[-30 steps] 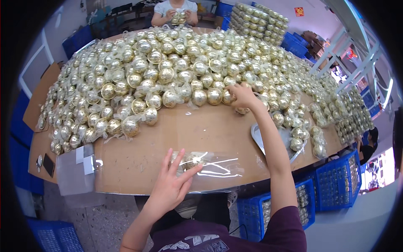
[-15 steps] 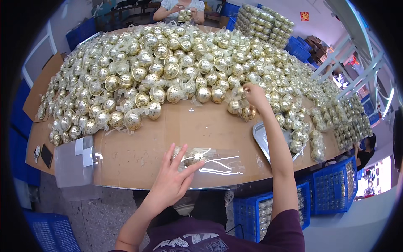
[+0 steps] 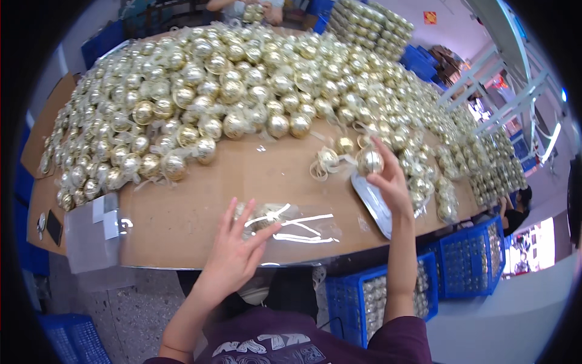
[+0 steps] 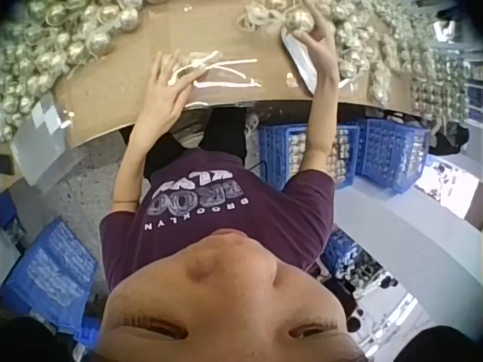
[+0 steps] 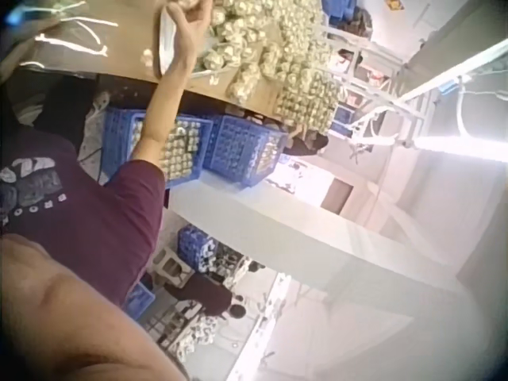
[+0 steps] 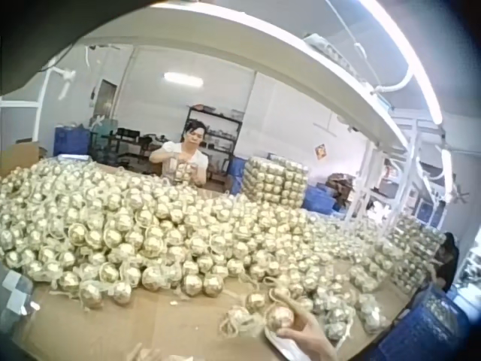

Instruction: Packing gold Christmas baubles into plastic bags and placing them into crates.

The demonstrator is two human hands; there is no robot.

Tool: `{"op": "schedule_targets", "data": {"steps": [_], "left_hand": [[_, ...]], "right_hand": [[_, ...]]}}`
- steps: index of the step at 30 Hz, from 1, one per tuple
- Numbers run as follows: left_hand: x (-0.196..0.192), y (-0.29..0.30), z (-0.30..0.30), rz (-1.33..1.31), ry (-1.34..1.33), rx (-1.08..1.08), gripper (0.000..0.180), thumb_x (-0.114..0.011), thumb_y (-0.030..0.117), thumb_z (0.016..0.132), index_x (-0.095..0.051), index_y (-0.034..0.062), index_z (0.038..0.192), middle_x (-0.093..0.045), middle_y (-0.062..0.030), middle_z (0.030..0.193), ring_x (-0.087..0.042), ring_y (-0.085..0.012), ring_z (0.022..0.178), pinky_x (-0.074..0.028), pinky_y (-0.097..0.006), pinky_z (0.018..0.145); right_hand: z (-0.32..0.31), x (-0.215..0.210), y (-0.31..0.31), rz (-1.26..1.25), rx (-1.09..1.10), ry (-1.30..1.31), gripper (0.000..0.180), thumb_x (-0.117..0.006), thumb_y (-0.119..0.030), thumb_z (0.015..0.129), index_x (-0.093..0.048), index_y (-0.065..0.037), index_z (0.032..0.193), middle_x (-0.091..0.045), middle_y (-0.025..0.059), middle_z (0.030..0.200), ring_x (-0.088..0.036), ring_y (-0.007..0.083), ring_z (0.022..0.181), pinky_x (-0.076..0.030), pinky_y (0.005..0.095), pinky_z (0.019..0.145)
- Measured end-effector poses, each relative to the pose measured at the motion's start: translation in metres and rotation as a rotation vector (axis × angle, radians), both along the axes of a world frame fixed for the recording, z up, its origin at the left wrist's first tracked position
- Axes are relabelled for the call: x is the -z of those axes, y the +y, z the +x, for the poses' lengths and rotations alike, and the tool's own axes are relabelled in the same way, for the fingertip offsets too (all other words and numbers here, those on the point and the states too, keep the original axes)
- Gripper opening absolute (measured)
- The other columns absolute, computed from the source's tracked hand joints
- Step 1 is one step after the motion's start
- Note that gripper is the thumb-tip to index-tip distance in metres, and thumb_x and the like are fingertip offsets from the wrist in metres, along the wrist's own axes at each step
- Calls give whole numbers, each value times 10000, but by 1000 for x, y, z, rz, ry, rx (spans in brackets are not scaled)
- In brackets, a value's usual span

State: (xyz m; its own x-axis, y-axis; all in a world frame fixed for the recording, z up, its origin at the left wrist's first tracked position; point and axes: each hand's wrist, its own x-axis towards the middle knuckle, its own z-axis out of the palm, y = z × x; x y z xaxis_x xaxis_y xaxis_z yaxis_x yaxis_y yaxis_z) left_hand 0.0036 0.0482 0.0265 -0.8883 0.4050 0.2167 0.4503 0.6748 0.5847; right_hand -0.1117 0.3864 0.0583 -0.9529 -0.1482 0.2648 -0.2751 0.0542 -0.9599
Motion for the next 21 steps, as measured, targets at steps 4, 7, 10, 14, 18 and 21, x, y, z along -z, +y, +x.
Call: {"op": "schedule_targets", "data": {"steps": [4, 7, 10, 14, 18, 21], "left_hand": [[-2, 4, -4, 2, 42, -9, 398, -541, 100, 892, -611, 242, 1257, -318, -193, 1476, -209, -466, 1375, -256, -521, 1114], [-3, 7, -3, 5, 10, -2, 399, -512, 76, 895, -617, 211, 1255, -296, -182, 1497, -175, -434, 1402, -231, -497, 1126], [-3, 9, -2, 9, -20, -4, 397, -484, 67, 906, -616, 188, 1261, -274, -166, 1517, -146, -401, 1426, -198, -481, 1138], [-2, 8, 0, -3, -38, -19, 395, -487, 74, 910, -612, 188, 1267, -264, -164, 1523, -142, -402, 1426, -197, -480, 1138], [-1, 8, -1, -1, -32, -12, 401, -490, 77, 913, -601, 194, 1280, -261, -164, 1526, -148, -410, 1422, -197, -484, 1138], [-5, 8, -2, 17, -27, 7, 408, -490, 78, 914, -593, 200, 1290, -261, -162, 1526, -147, -415, 1421, -197, -487, 1138]], "right_hand": [[75, 44, 8, -135, 73, -58, 732, -751, 93, 652, -388, -54, 1270, -453, 67, 1249, -479, 197, 1184, -396, 322, 1011], [99, 73, 5, 172, 271, 77, 731, -801, 19, 675, -410, -42, 1290, -482, 91, 1241, -508, 215, 1155, -411, 331, 998], [119, 68, -8, 730, 453, 241, 743, -820, -23, 661, -461, -23, 1311, -536, 128, 1230, -551, 252, 1120, -436, 329, 976], [137, 69, -19, 731, 397, 231, 673, -813, -52, 673, -529, -5, 1280, -571, 146, 1234, -575, 274, 1118, -465, 324, 938], [135, 64, -30, 513, 27, -44, 611, -804, -45, 701, -549, 12, 1252, -594, 145, 1219, -611, 204, 1052, -508, 329, 867], [103, 69, -47, 321, -325, -185, 576, -813, -63, 703, -582, 12, 1225, -608, 130, 1205, -628, 195, 1015, -523, 323, 845]]}}
